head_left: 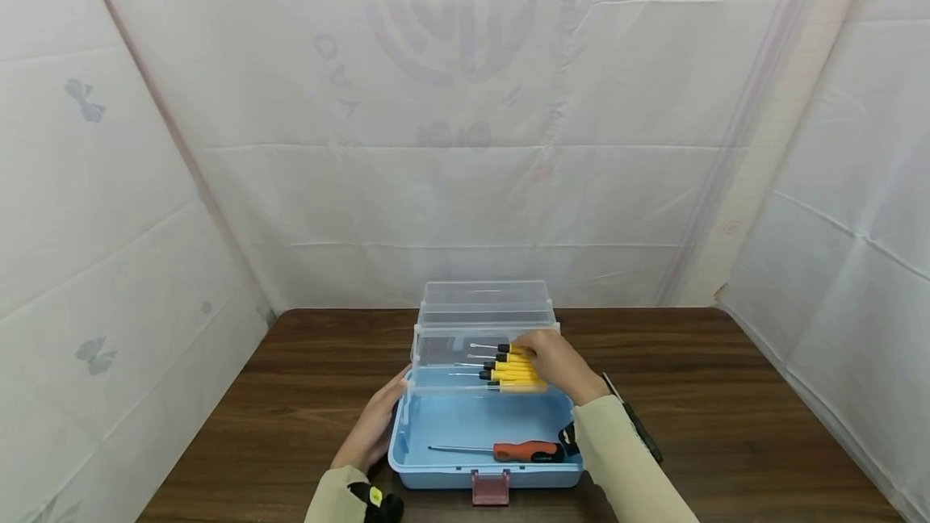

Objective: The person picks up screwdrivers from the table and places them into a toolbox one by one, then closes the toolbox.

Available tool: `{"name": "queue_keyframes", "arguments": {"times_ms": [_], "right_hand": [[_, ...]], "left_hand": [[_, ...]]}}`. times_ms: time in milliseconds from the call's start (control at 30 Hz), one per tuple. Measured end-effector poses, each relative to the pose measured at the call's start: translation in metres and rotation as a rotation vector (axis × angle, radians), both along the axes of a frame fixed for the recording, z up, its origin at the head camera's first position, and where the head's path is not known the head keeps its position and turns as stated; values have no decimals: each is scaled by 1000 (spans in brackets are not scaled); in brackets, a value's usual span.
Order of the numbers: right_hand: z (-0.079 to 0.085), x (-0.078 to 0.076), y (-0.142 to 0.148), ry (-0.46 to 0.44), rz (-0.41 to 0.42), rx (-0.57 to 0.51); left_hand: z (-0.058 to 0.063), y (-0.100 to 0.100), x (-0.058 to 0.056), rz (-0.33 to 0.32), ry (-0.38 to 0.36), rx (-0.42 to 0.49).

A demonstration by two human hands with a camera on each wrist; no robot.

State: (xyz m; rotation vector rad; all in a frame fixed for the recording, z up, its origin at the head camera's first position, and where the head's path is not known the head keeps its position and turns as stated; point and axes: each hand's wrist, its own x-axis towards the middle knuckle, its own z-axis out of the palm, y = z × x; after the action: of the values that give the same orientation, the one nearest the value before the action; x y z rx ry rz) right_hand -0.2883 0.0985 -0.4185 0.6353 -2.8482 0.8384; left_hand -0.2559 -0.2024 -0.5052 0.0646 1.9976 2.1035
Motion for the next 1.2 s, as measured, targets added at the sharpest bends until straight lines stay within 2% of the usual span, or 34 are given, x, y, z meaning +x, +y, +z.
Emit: {"name": "queue_keyframes", "arguments": {"times_ms": [300, 800, 1200], "right_hand": [[1, 0, 2, -9, -15, -17], [9, 5, 15, -18, -30, -119], [15, 10, 41, -14, -44, -140]], "left_hand": [[0, 0, 1, -4, 1, -2], [1, 0, 0, -4, -8, -8], [2, 2, -2, -7, -3, -7]]}}
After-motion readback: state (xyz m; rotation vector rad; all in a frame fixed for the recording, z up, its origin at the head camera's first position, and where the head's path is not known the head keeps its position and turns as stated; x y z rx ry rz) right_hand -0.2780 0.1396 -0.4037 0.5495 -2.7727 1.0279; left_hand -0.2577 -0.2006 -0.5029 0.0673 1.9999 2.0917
